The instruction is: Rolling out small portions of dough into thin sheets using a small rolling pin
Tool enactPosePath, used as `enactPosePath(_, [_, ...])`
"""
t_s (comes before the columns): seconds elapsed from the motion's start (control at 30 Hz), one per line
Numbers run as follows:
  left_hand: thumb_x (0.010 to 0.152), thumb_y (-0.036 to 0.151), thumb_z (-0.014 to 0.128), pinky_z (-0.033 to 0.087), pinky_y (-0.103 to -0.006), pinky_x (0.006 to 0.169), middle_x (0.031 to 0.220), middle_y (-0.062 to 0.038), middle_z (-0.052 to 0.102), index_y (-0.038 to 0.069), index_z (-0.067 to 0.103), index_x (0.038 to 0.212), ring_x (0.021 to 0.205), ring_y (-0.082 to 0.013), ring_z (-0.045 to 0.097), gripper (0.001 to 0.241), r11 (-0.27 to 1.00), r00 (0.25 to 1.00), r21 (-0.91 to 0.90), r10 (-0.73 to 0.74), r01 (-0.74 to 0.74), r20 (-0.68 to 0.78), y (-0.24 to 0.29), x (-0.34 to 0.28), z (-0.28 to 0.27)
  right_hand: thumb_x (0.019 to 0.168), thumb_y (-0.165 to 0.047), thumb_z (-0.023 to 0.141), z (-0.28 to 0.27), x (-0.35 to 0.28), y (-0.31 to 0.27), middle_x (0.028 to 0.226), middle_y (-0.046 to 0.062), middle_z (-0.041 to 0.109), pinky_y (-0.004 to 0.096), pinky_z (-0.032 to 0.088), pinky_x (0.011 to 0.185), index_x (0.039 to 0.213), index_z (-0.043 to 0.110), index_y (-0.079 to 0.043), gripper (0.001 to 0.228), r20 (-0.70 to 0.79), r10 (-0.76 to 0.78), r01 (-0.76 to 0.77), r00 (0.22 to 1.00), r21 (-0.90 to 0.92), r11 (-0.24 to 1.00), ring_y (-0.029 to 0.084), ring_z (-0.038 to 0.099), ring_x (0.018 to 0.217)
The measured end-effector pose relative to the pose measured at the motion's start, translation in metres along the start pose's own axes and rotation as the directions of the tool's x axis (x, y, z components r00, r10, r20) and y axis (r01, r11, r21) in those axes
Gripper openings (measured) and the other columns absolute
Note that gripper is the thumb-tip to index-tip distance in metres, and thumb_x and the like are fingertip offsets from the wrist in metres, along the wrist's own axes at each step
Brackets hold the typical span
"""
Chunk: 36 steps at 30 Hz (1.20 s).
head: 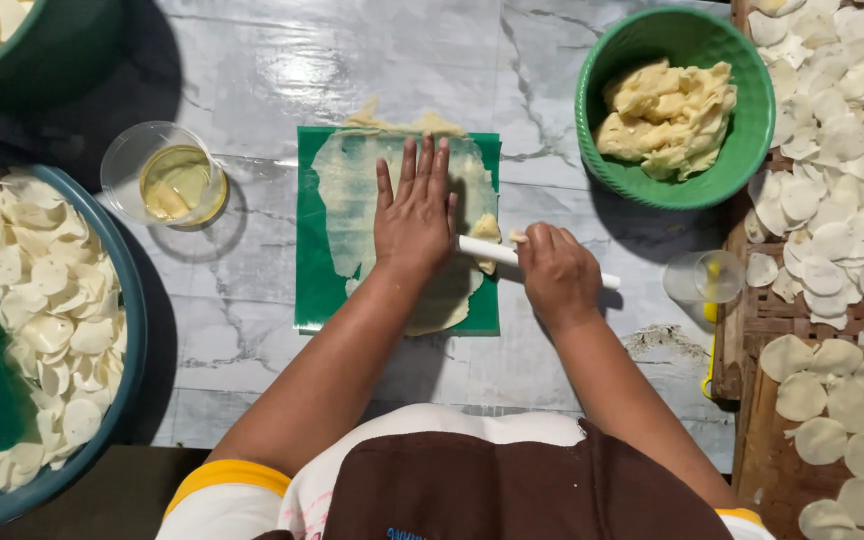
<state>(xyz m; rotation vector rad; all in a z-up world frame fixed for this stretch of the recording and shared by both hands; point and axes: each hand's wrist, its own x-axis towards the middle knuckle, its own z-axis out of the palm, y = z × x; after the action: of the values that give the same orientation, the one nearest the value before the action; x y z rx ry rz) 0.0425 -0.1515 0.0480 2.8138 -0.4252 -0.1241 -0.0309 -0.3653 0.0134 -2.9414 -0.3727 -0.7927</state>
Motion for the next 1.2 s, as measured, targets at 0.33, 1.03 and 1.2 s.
enactPosePath(0.33, [0.108, 0.034, 0.034, -0.016, -0.0546, 0.127, 0.174, -0.012, 0.006, 0.011, 0.008, 0.167, 0.16, -0.0296, -0.003, 0.068, 1.0, 0.998, -0.002, -0.031, 0.031, 0.058, -0.007, 0.016, 0.01, 0.104, -0.044, 0.055, 0.011, 0.003, 0.008, 0.063, 0.004, 0.052, 0.039, 0.053, 0.058, 0.078, 0.052, -0.02, 0.036, 0.131, 0.082, -0.094, 0.988, 0.085, 0.992, 0.028, 0.065, 0.063])
enactPosePath(1.03, [0.111, 0.035, 0.033, -0.011, -0.0547, 0.127, 0.175, -0.011, 0.009, 0.011, 0.01, 0.167, 0.161, -0.0297, -0.001, 0.065, 1.0, 0.999, -0.02, -0.017, 0.016, -0.034, -0.012, 0.014, 0.013, 0.099, -0.034, 0.054, 0.004, 0.013, -0.008, 0.103, 0.002, 0.053, 0.039, 0.048, 0.083, 0.113, 0.06, -0.02, 0.021, -0.007, 0.044, -0.044, 0.999, 0.05, 0.998, 0.024, 0.059, 0.095])
enactPosePath(1.2, [0.107, 0.035, 0.036, -0.011, -0.0567, 0.125, 0.174, -0.009, 0.0, 0.01, 0.004, 0.166, 0.159, -0.0267, -0.007, 0.072, 0.989, 0.991, 0.062, -0.132, 0.133, -0.017, -0.016, 0.045, 0.017, 0.101, -0.024, 0.057, 0.006, 0.042, -0.006, 0.16, 0.013, 0.043, 0.055, 0.022, 0.12, 0.156, 0.048, -0.012, 0.057, 0.271, 0.175, -0.199, 0.946, 0.061, 0.978, 0.024, 0.038, 0.149])
